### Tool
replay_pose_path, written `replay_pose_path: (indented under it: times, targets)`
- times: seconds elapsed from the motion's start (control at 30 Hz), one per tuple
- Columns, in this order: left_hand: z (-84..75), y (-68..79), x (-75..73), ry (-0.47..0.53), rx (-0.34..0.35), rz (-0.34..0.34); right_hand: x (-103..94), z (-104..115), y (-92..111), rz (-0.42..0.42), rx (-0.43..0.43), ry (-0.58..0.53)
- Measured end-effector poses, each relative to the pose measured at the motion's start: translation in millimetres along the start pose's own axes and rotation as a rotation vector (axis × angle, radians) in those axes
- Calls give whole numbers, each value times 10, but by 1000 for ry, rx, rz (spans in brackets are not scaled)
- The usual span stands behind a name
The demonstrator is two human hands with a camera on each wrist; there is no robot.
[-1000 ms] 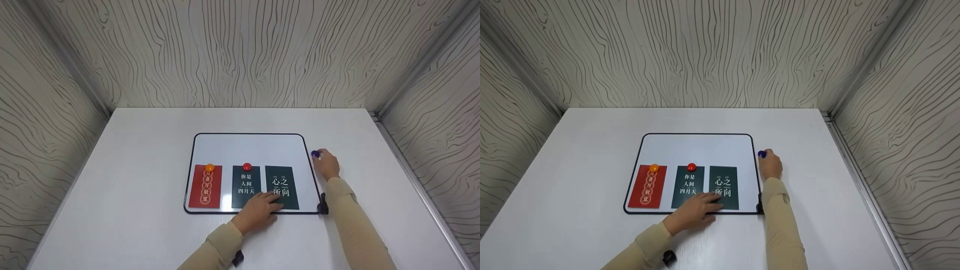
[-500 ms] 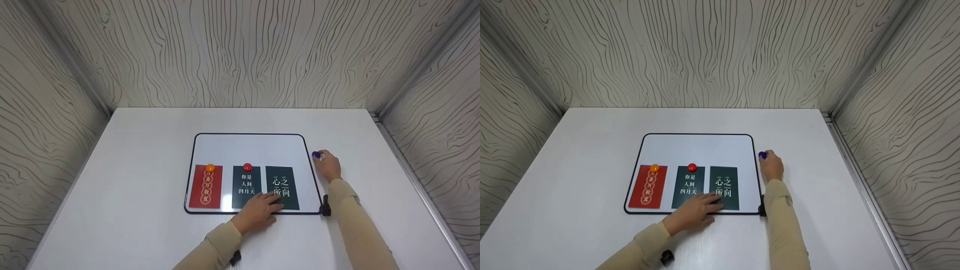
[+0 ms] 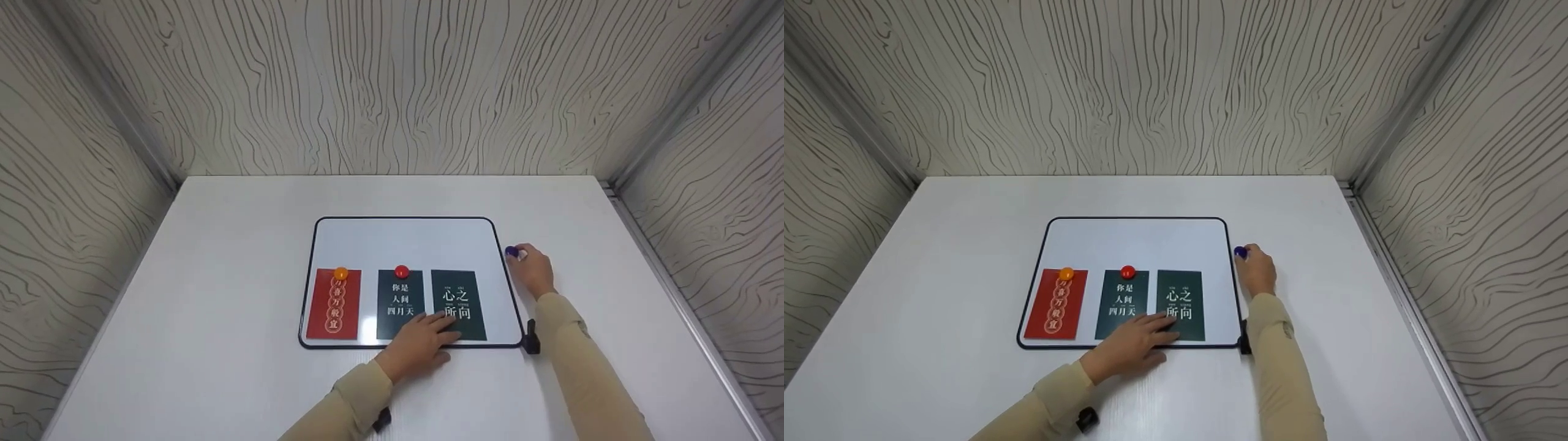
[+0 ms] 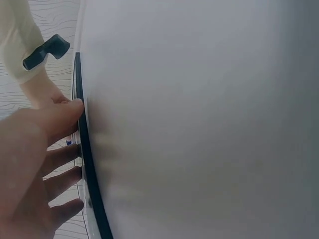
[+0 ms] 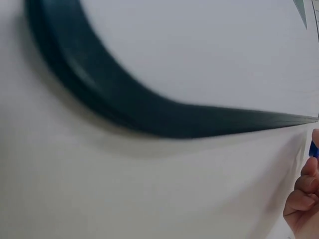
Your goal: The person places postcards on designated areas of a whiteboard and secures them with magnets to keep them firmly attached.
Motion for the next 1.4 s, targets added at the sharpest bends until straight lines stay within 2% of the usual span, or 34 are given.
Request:
replay_pose_path:
  times: [0.37,0.83,1.13,1.4]
  targets:
    - [6,-6,15,-136,51,-4,-20,25,76,6,-34,-7]
    - [4,1,5,-55,17,3,-57,95,166,-13,-123,-1]
    - [1,2,-5,-41,16,7,-56,182,235,18,-136,2]
    - [1,1,-9,-43,23,-6,-42,259,286,8,-168,13]
Point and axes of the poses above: each hand's wrist, its own y-axis away from the middle knuckle, its own x-axis out of the palm, z = x × y, the point moved 4 cm from there along -y, towards the middle knuckle, and after that the axes turned 9 degrees about -z, right-handed, at the moved point
